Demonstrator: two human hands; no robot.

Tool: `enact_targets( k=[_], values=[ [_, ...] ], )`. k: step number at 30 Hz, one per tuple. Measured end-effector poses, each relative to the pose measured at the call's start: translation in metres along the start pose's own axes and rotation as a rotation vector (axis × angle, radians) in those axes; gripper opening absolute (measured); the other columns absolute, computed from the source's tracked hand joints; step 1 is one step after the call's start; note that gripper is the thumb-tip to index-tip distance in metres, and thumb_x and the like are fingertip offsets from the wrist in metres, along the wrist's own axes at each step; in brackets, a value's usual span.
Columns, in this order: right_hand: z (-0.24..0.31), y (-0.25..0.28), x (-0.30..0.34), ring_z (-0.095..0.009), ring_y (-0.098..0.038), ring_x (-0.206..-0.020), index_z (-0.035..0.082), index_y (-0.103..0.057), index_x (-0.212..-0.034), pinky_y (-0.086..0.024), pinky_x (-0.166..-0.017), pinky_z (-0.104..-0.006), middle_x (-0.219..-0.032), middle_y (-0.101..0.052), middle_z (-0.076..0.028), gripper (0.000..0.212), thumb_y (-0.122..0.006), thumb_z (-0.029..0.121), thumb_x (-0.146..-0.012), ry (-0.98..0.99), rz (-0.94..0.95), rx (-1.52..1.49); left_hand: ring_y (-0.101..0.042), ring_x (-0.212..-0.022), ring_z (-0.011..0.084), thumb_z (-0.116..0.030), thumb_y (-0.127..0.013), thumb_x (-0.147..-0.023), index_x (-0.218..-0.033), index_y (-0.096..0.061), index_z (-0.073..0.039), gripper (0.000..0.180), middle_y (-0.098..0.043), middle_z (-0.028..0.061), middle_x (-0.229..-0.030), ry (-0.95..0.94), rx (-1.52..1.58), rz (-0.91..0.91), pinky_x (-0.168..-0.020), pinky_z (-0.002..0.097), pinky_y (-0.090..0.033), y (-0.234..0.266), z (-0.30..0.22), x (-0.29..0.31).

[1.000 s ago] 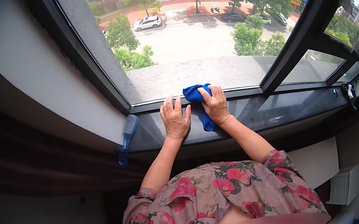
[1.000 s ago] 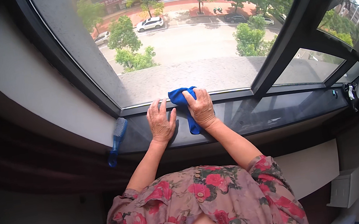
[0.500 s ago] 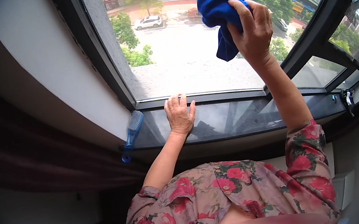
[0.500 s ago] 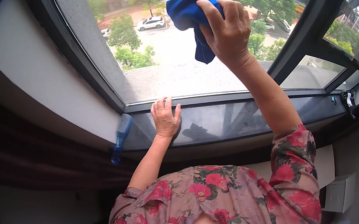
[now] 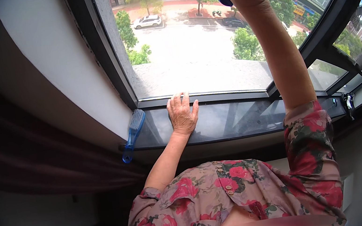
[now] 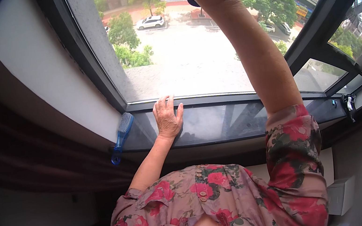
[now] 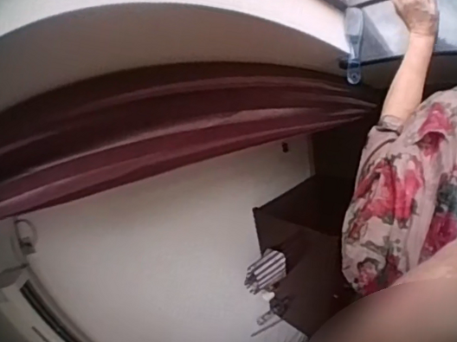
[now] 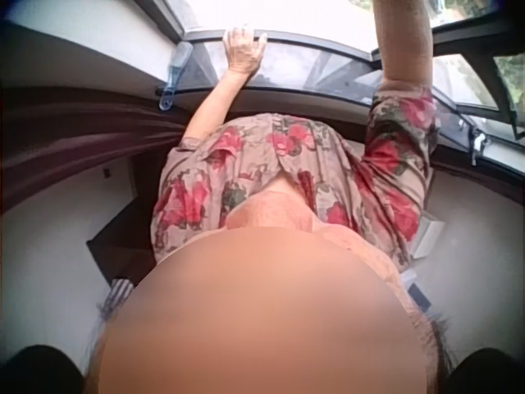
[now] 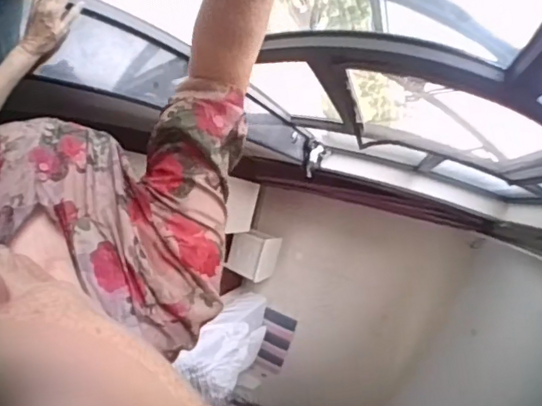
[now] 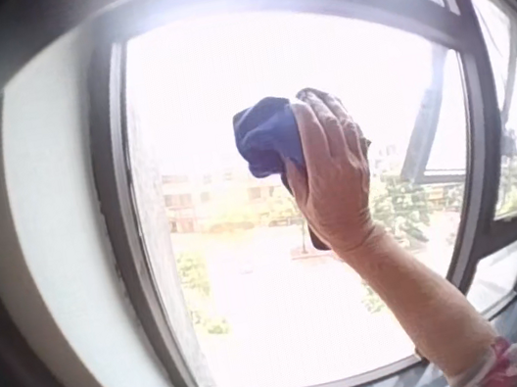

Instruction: The recorder uses a blue cloth to wipe and clean a bedroom windowsill and the adjacent wall.

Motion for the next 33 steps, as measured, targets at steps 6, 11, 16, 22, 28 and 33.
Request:
enact_targets(
  k=[6,11,16,22,28,33],
  values=[
    [0.041,-0.021,0.047,-0.046,-0.042,-0.135,0.005,-0.047,-0.141,-0.029,-0.114,-0.0606,-0.139,-0.049,-0.026,0.066,-0.073,0.015,-0.081,0.041,-0.030,-0.158,-0.049,-0.120,0.0336,-0.028,-0.068,-0.090,-0.129,-0.059,-0.001,0.048,-0.054,0.0157,-0.124,-0.019,0.039,-0.023,-0.106,0.0486,-0.034,0.000,-0.005,-0.004],
    [0.088,-0.017,0.090,-0.031,-0.048,-0.133,0.024,-0.053,-0.134,-0.031,-0.114,-0.0532,-0.137,-0.055,-0.012,0.057,-0.078,0.024,-0.083,0.004,0.100,-0.264,-0.049,-0.119,0.0338,-0.028,-0.068,-0.089,-0.129,-0.059,-0.001,0.049,-0.055,0.0159,-0.124,-0.012,0.040,-0.020,-0.106,0.0488,-0.035,0.002,-0.003,-0.003],
    [0.136,-0.019,0.148,-0.029,-0.038,-0.144,0.030,-0.046,-0.138,-0.018,-0.124,-0.0510,-0.146,-0.049,-0.009,0.056,-0.072,0.029,-0.088,0.076,0.299,-0.287,-0.049,-0.119,0.0344,-0.027,-0.068,-0.089,-0.128,-0.059,0.000,0.048,-0.055,0.0164,-0.124,-0.014,0.048,-0.023,-0.105,0.0493,-0.035,0.001,-0.001,-0.003],
    [0.171,0.000,0.203,-0.025,-0.037,-0.145,0.030,-0.048,-0.137,-0.018,-0.126,-0.0483,-0.149,-0.047,-0.005,0.054,-0.072,0.029,-0.088,0.198,0.500,-0.367,-0.049,-0.120,0.0348,-0.028,-0.069,-0.088,-0.120,-0.059,-0.001,0.044,-0.055,0.0175,-0.123,0.030,0.070,0.023,-0.107,0.0524,-0.035,0.003,-0.002,-0.002],
    [0.184,0.011,0.237,-0.024,-0.040,-0.140,0.025,-0.052,-0.126,-0.027,-0.121,-0.0446,-0.143,-0.050,-0.004,0.039,-0.063,0.028,-0.089,0.391,0.521,-0.400,-0.045,-0.129,0.0402,-0.025,-0.067,-0.087,-0.135,-0.052,-0.003,0.055,-0.052,0.0199,-0.135,-0.020,0.061,-0.016,-0.106,0.0553,-0.034,-0.004,0.004,0.001],
    [0.171,0.022,0.243,-0.025,-0.041,-0.138,0.021,-0.056,-0.119,-0.030,-0.120,-0.0439,-0.142,-0.051,-0.006,0.035,-0.063,0.025,-0.086,0.517,0.599,-0.491,-0.045,-0.128,0.0385,-0.024,-0.067,-0.088,-0.133,-0.051,-0.004,0.051,-0.053,0.0191,-0.131,0.015,0.068,0.014,-0.107,0.0560,-0.033,0.003,0.004,0.003]
  ],
)
Point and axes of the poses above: each hand's wrist, its own x-axis away from the middle knuckle, its own y-axis out of the back of the hand, z = x × y, the point moved 1 cm from there along -x, towards the middle knuckle
